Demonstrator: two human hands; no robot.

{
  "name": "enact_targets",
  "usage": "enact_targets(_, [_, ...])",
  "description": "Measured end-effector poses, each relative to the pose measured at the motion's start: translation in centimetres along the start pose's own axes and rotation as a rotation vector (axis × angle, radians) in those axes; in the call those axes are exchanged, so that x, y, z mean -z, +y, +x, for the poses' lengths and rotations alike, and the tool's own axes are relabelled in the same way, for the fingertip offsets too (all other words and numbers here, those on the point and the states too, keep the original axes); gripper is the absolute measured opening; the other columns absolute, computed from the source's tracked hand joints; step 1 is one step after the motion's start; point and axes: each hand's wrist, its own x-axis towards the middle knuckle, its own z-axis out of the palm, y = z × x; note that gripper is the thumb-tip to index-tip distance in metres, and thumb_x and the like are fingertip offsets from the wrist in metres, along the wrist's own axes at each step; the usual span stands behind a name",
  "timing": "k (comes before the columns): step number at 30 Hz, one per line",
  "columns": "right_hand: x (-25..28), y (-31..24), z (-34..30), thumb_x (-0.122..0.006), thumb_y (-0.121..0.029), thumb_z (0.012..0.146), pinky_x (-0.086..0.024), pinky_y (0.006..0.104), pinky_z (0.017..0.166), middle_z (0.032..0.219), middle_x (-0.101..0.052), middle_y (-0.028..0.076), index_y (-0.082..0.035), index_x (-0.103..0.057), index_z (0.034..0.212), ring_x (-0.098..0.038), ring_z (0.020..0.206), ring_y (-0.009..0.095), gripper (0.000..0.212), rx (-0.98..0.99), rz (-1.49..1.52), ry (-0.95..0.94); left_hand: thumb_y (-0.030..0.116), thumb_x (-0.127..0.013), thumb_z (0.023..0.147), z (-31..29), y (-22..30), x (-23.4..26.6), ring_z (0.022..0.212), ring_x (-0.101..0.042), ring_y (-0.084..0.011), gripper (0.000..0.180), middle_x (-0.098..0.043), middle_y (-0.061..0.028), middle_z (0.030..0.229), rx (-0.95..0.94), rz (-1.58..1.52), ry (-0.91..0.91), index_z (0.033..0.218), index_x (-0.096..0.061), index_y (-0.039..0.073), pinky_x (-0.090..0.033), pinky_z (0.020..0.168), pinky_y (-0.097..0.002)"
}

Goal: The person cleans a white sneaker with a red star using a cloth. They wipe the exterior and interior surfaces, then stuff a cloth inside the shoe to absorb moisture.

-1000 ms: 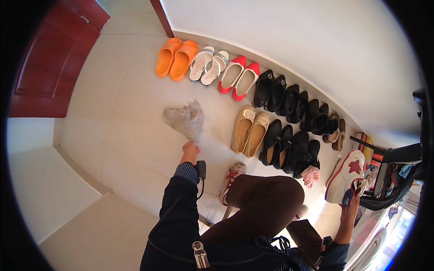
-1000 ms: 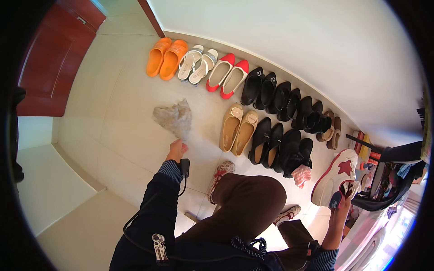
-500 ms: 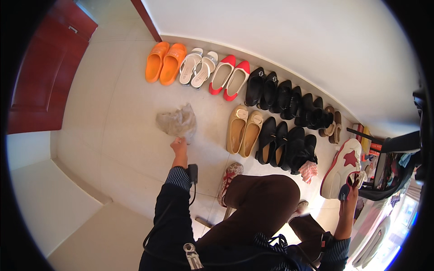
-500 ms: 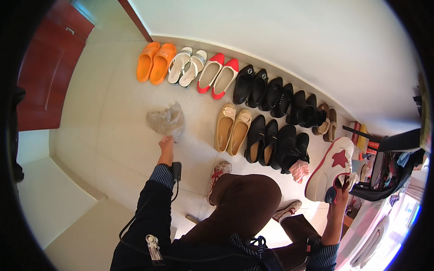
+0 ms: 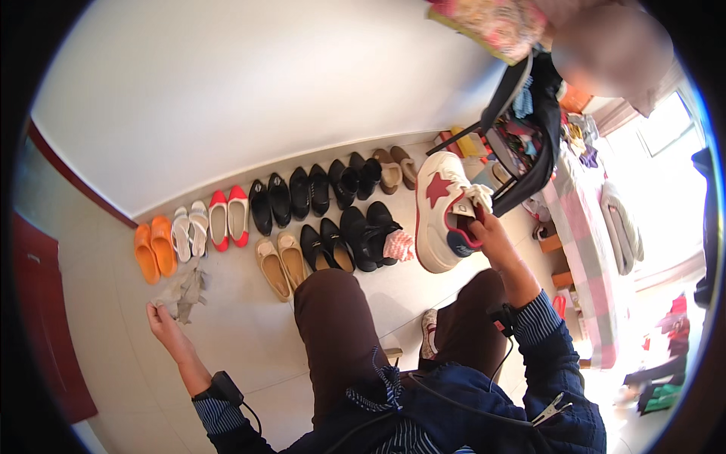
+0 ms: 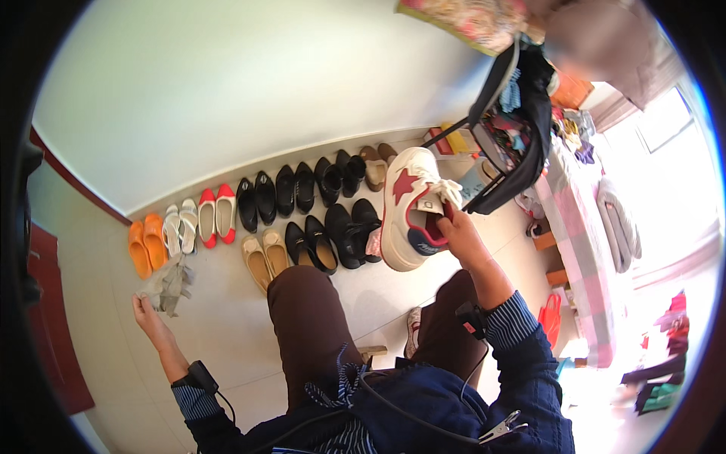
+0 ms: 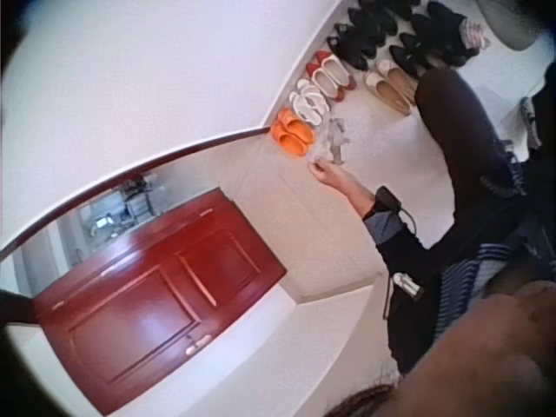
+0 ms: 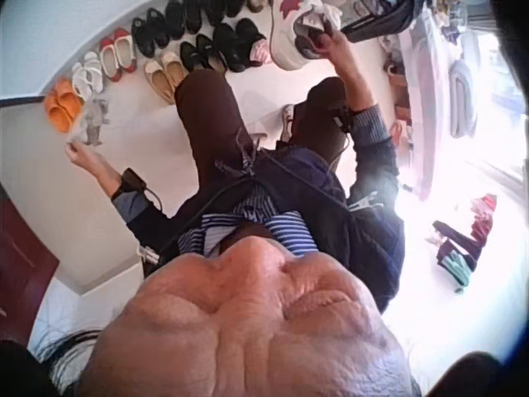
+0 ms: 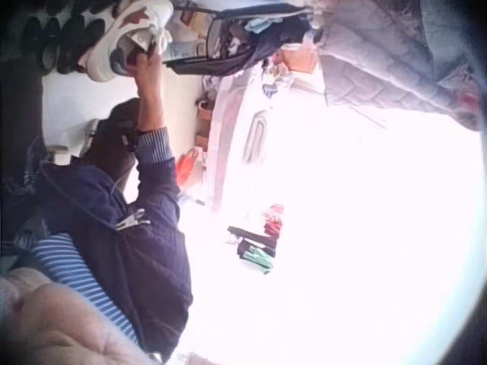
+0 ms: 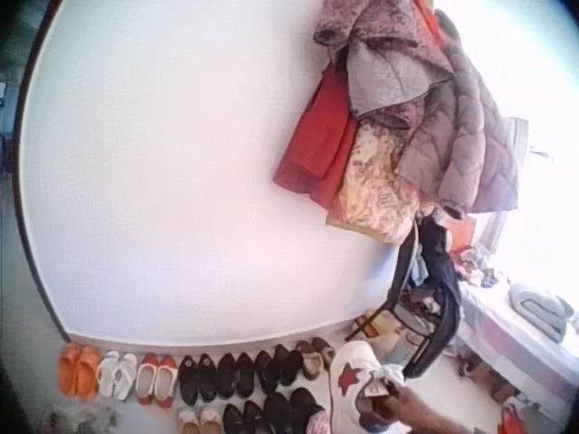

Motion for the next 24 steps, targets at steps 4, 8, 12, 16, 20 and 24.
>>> enact_targets(4, [4.2, 1.5, -4.9, -0.052, -0.014, 0.094, -0.05, 0.0372, 0.076, 0.088, -0.067, 0.015, 0.005, -0.062, 0.114, -0.064, 0.081, 0.024, 0.029, 0.052, -0.364, 0.04, 0.015, -0.048, 0.103, -3.4, 10.1, -3.1, 0.086, -0.051, -0.0085, 0.021, -0.059, 0.0, 0.1, -0.119, -0.049, -0.176, 0.114, -0.057, -0.001, -0.042, 0.078, -0.0248])
enact_targets(8, [4.1, 5.1, -8.3, -0.054, -0.013, 0.093, -0.052, 0.041, 0.079, 0.091, -0.067, 0.024, 0.005, -0.061, 0.115, -0.065, 0.084, 0.034, 0.029, 0.411, -0.197, 0.04, 0.016, -0.052, 0.103, -6.0, 15.8, -7.6, 0.091, -0.053, -0.0077, 0.028, -0.061, -0.0019, 0.104, -0.225, -0.179, -0.278, 0.122, -0.057, -0.004, -0.043, 0.081, -0.0228])
enact_targets(12, [2.6, 10.0, -11.2, -0.049, -0.01, 0.091, -0.053, 0.0482, 0.076, 0.09, -0.066, 0.03, 0.005, -0.056, 0.117, -0.066, 0.086, 0.043, 0.03, 0.137, -0.404, -0.085, 0.02, -0.057, 0.1, -13.0, 18.6, -11.0, 0.072, -0.041, -0.0016, 0.022, -0.05, 0.0059, 0.083, -0.163, -0.198, -0.297, 0.11, -0.059, 0.001, -0.033, 0.061, -0.0198])
enact_targets(16, [0.6, 15.0, -13.5, -0.052, -0.01, 0.091, -0.052, 0.0534, 0.078, 0.089, -0.067, 0.03, 0.005, -0.054, 0.117, -0.064, 0.087, 0.048, 0.03, 0.264, -0.368, -0.05, 0.019, -0.057, 0.1, -19.3, 20.6, -14.3, 0.067, -0.034, -0.0008, 0.014, -0.041, 0.0096, 0.077, -0.116, -0.281, -0.494, 0.102, -0.059, 0.005, -0.027, 0.057, -0.0199])
enact_targets(20, [-0.3, 18.9, -17.0, -0.051, -0.008, 0.09, -0.052, 0.0544, 0.079, 0.091, -0.067, 0.031, 0.006, -0.054, 0.114, -0.064, 0.088, 0.048, 0.028, 0.185, -0.402, -0.153, 0.017, -0.057, 0.1, -23.9, 21.4, -15.3, 0.068, -0.035, 0.0006, 0.01, -0.045, 0.0101, 0.081, -0.103, -0.302, -0.691, 0.103, -0.059, 0.008, -0.029, 0.057, -0.0187])
enact_targets(24, [-0.8, 19.6, -19.3, -0.052, -0.009, 0.09, -0.053, 0.0557, 0.077, 0.09, -0.067, 0.032, 0.008, -0.052, 0.107, -0.065, 0.085, 0.049, 0.024, 0.227, -0.347, -0.104, 0.014, -0.053, 0.1, -26.5, 22.1, -16.6, 0.081, -0.046, -0.0026, 0.013, -0.058, 0.0045, 0.091, -0.13, -0.282, -0.793, 0.104, -0.06, 0.003, -0.04, 0.073, -0.0201])
